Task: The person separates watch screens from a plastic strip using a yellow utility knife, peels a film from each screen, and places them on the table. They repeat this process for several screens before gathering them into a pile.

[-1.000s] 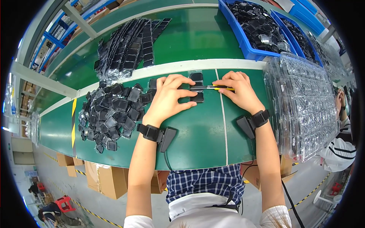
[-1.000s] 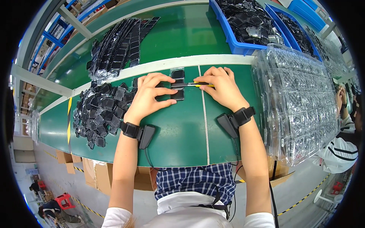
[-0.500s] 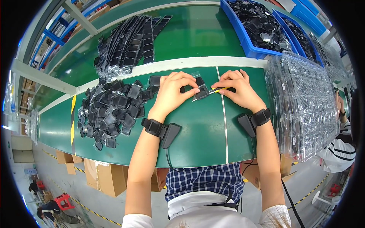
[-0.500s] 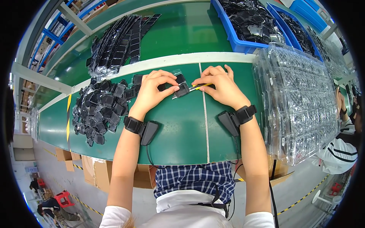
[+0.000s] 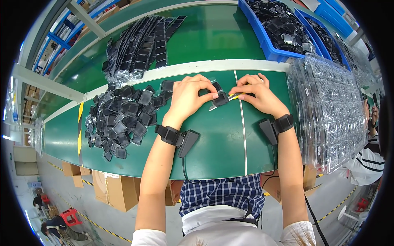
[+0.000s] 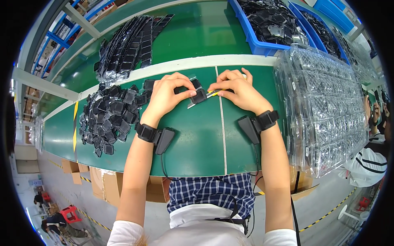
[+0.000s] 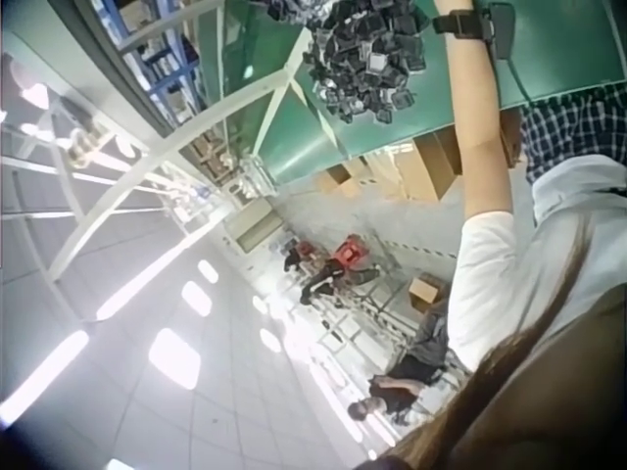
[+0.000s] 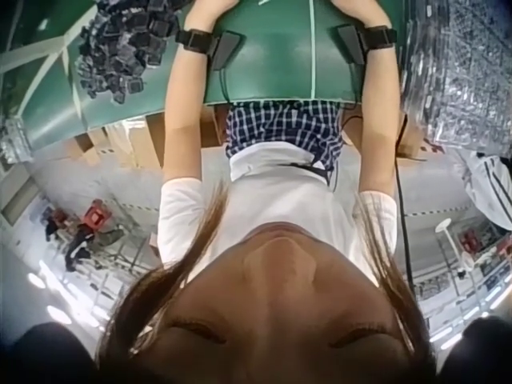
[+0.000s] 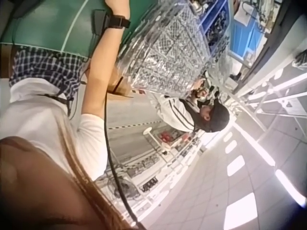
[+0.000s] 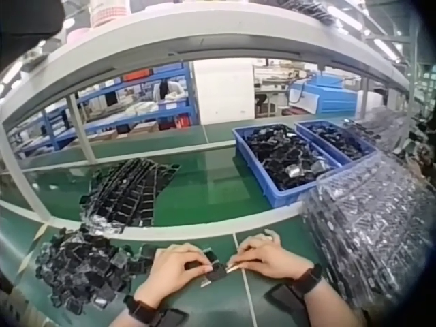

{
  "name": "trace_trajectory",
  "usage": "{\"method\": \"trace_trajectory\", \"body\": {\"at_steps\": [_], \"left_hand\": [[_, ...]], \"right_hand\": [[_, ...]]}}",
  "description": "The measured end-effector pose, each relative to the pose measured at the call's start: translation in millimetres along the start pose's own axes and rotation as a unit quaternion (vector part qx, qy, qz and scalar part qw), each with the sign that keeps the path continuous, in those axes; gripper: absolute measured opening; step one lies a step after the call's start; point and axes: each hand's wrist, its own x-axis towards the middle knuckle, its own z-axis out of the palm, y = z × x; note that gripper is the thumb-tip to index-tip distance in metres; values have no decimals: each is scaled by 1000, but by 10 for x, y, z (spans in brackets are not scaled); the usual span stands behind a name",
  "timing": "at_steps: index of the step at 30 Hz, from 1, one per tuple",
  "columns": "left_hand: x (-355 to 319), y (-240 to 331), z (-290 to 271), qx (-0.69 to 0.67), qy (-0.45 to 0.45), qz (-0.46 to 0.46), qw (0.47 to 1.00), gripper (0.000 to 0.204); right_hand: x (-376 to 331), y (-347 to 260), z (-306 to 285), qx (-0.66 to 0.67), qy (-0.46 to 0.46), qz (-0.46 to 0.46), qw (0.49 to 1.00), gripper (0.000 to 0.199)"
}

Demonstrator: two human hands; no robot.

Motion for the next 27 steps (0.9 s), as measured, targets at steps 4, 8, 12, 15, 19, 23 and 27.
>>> {"method": "trace_trajectory", "body": {"at_steps": [4,8,12,15,19,23,27], "left_hand": [[5,20,-9,6,-13,6,1000,15],[-8,-31,-37,-13,-15,15,1000,15],[-18,-42,-49,-10,-9,27,1000,14],[-27,-56,-96,-16,-17,31,999,14],[-95,-182,-185,-27,12,51,998,10],[-185,-256,-393,22,46,-17,999,11],[-217,-99,-435,49,39,9,998,21]], "right_hand": [[-19,-4,-21,-7,0,1,1000,27],[0,-24,69,-16,28,-20,999,27],[-31,22,-72,-20,14,-14,1000,25],[-109,153,-189,-32,21,-11,999,24],[-88,160,-186,-15,46,-3,999,25],[-55,85,-108,-18,93,21,995,27],[-15,49,-61,-13,112,8,994,30]]}}
